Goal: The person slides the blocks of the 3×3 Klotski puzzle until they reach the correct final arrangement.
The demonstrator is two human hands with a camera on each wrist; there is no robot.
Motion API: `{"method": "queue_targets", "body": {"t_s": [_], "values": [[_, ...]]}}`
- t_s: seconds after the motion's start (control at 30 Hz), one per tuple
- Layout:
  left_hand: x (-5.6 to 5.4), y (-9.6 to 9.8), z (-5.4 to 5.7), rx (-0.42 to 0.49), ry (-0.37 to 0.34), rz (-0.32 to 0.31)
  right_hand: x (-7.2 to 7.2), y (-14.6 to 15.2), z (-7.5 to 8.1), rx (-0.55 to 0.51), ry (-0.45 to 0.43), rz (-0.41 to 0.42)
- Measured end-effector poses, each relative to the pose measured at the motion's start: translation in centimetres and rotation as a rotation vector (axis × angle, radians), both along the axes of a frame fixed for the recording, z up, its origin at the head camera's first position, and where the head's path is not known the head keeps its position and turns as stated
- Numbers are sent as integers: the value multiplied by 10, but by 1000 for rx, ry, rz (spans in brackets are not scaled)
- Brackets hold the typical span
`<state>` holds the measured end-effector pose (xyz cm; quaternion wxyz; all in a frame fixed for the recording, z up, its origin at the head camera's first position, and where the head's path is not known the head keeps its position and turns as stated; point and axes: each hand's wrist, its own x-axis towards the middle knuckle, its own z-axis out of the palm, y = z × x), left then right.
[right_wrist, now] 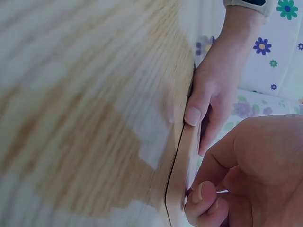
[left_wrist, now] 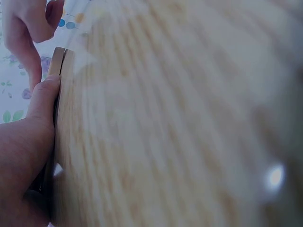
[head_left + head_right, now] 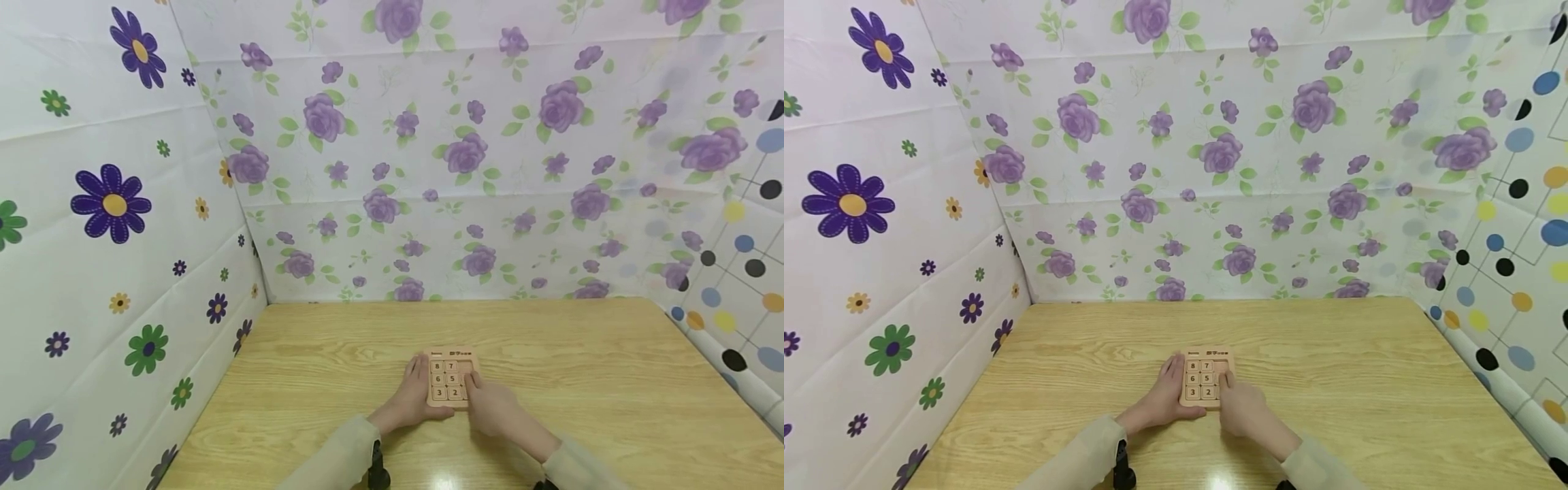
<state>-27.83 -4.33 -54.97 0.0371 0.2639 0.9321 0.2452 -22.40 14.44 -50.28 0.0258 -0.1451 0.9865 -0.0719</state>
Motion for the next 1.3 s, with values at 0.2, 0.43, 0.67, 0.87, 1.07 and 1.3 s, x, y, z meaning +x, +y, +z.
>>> {"method": "queue_targets", "body": {"t_s": [0.2,0.43,0.67,0.87,1.07,1.3], "values": [[0,0,0,1,-1,6,8,0,4,-5,-10,2],[0,1,0,1,-9,8,11,-1,1,-30,7,21],[0,0,0,-10,-2,2,8,0,0,-35,16,21],[0,0,0,2,-10,2,7,-1,4,-37,-11,10],[0,0,1,14,-16,7,3,-1,6,-30,8,25],[0,0,0,-7,3,10,-4,-1,7,-28,-9,30]]}}
